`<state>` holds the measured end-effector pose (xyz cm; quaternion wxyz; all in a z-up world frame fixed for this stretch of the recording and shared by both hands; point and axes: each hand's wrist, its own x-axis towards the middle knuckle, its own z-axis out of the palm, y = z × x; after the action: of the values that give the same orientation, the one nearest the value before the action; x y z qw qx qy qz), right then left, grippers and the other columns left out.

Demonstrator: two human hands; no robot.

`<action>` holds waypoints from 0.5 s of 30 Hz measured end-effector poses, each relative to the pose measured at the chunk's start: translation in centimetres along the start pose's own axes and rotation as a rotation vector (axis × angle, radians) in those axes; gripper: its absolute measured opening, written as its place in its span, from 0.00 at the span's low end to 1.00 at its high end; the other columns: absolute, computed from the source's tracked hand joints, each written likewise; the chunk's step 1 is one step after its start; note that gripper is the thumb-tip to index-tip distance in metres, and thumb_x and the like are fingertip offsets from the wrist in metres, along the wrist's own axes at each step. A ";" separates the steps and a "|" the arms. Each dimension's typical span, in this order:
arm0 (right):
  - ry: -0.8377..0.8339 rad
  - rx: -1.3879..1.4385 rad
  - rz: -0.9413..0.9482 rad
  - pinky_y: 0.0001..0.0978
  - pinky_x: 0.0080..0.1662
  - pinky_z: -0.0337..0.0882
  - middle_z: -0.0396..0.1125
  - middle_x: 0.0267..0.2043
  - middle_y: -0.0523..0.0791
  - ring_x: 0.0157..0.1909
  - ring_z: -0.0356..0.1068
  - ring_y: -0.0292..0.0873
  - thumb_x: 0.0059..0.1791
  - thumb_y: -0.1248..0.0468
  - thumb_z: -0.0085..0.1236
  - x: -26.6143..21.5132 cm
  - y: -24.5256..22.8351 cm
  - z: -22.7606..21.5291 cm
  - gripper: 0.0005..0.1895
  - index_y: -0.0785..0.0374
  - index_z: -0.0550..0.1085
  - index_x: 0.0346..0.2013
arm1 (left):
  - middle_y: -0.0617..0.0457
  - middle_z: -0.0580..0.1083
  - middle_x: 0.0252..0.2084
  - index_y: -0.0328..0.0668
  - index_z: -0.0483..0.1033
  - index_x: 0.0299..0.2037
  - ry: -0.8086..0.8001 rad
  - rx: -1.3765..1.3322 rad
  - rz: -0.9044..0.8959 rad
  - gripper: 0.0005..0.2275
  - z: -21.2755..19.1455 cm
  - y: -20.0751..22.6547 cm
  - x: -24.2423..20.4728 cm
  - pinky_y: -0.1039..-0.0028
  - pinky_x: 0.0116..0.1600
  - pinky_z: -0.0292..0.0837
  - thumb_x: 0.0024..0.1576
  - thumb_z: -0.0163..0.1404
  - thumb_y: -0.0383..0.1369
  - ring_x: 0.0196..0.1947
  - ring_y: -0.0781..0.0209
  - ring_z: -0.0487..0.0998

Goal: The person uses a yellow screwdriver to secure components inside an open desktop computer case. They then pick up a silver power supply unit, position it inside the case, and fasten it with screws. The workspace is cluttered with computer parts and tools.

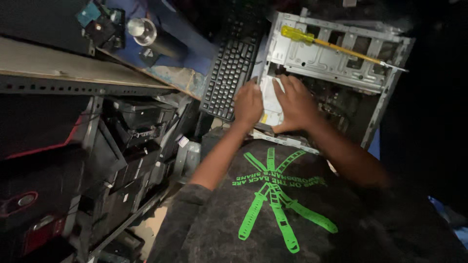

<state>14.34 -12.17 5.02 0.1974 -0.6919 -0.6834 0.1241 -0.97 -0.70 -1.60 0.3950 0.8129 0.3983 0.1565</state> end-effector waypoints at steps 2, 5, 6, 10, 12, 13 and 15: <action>0.005 0.010 -0.009 0.56 0.66 0.60 0.56 0.65 0.65 0.65 0.57 0.69 0.20 0.40 0.73 0.2 0.1 0.1 0.68 0.78 0.62 0.64 | 0.35 0.74 0.56 0.35 0.69 0.62 0.014 0.008 0.004 0.22 0.0 0.1 -0.1 0.49 0.62 0.63 0.68 0.31 0.40 0.57 0.34 0.72; 0.012 0.017 -0.026 0.56 0.66 0.60 0.57 0.65 0.65 0.65 0.58 0.69 0.19 0.41 0.73 0.1 0.2 0.4 0.68 0.78 0.62 0.65 | 0.36 0.74 0.56 0.37 0.69 0.62 0.048 -0.008 0.014 0.21 0.0 0.1 -0.8 0.49 0.62 0.64 0.69 0.31 0.41 0.57 0.35 0.72; 0.015 0.020 -0.031 0.56 0.67 0.60 0.57 0.65 0.65 0.66 0.58 0.68 0.19 0.42 0.73 -0.1 0.3 0.6 0.68 0.78 0.62 0.65 | 0.37 0.75 0.56 0.39 0.70 0.62 0.043 -0.001 -0.004 0.21 0.3 0.0 -0.9 0.49 0.62 0.64 0.68 0.31 0.41 0.57 0.35 0.73; -0.003 0.032 -0.040 0.58 0.66 0.59 0.55 0.67 0.67 0.66 0.57 0.70 0.22 0.40 0.76 -0.5 0.3 1.1 0.69 0.78 0.60 0.66 | 0.38 0.74 0.57 0.42 0.70 0.63 -0.001 -0.097 -0.035 0.20 0.5 -1.2 -1.1 0.51 0.63 0.66 0.69 0.30 0.41 0.59 0.36 0.73; -0.025 0.049 -0.033 0.56 0.66 0.59 0.54 0.69 0.67 0.68 0.56 0.70 0.23 0.41 0.76 -0.5 1.2 0.9 0.69 0.77 0.59 0.68 | 0.37 0.73 0.59 0.40 0.69 0.63 -0.013 -0.161 -0.089 0.20 0.5 -1.8 -1.9 0.53 0.63 0.66 0.69 0.32 0.41 0.59 0.35 0.73; -0.033 0.159 0.013 0.57 0.67 0.58 0.53 0.70 0.67 0.69 0.55 0.69 0.27 0.41 0.76 -0.8 1.6 0.8 0.68 0.77 0.58 0.70 | 0.36 0.73 0.60 0.39 0.69 0.63 -0.020 -0.191 -0.120 0.20 0.4 -2.2 -3.0 0.54 0.63 0.66 0.69 0.33 0.41 0.60 0.35 0.72; -0.045 0.379 0.108 0.57 0.68 0.55 0.49 0.73 0.67 0.72 0.52 0.67 0.35 0.42 0.76 -1.4 3.0 0.3 0.66 0.77 0.54 0.74 | 0.34 0.71 0.60 0.36 0.67 0.64 -0.029 -0.266 -0.116 0.20 0.1 -2.7 -5.6 0.55 0.63 0.66 0.68 0.38 0.41 0.61 0.35 0.72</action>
<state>16.86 -13.49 3.29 0.3019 -0.6750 -0.6140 0.2761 -5.84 -4.09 -3.38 0.5132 0.7314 0.4145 0.1729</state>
